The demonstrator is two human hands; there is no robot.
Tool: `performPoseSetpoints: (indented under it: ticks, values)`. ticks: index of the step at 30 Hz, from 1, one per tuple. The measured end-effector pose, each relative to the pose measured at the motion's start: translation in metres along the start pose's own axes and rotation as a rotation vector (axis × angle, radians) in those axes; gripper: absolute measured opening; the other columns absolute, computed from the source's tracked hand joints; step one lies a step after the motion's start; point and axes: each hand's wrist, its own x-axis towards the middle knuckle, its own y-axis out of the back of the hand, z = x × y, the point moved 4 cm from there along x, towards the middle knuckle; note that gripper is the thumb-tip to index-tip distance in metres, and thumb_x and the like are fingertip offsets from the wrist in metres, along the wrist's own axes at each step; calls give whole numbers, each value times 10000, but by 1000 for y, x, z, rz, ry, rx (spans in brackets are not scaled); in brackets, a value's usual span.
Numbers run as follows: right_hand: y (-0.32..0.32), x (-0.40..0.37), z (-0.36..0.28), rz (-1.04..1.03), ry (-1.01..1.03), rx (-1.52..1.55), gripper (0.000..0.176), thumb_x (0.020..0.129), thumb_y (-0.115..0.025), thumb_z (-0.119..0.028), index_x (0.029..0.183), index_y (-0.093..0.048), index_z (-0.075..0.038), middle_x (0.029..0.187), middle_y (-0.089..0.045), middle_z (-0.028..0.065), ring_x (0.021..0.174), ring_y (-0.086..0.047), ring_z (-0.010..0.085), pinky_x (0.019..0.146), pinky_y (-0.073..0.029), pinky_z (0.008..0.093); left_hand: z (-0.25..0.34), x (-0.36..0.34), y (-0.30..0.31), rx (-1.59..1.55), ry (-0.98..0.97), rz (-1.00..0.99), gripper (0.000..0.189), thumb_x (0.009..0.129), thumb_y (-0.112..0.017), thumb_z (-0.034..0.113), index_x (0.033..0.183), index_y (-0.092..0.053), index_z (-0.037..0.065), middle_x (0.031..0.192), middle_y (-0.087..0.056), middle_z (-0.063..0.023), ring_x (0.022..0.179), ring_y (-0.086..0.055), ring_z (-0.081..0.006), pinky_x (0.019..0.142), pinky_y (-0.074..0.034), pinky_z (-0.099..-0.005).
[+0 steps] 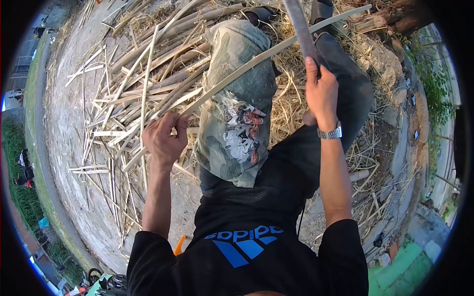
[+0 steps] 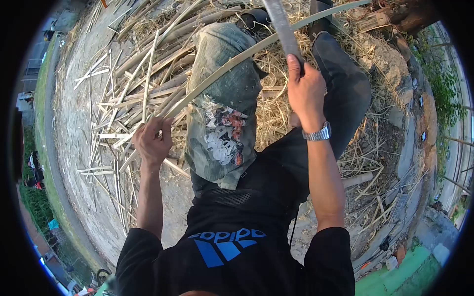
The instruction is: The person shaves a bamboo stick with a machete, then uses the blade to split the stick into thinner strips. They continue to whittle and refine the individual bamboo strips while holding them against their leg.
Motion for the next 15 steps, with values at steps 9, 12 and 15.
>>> performPoseSetpoints:
  ticks: [9, 12, 15]
  values:
    - [-25, -54, -35, -176, 153, 108, 505, 1031, -626, -453, 747, -580, -38, 557, -554, 200, 519, -593, 418, 464, -403, 472, -23, -21, 9, -121, 153, -98, 268, 925, -782, 182, 758, -622, 46, 513, -548, -54, 451, -521, -188, 472, -379, -329]
    - [26, 1, 26, 35, -74, 161, 518, 1043, -627, -446, 782, -600, 0, 551, -527, 111, 464, -528, 231, 463, -392, 401, -50, -36, 20, -229, 314, -281, 353, 969, -746, 224, 744, -599, -4, 509, -404, -23, 485, -322, -114, 472, -264, -325]
    - [61, 13, 35, 40, -339, 609, 456, 1047, -636, -427, 827, -598, -30, 603, -518, 0, 477, -486, 104, 453, -409, 317, -70, -46, 26, -316, 369, -425, 396, 987, -721, 283, 750, -609, -13, 517, -414, -35, 487, -330, -117, 480, -263, -325]
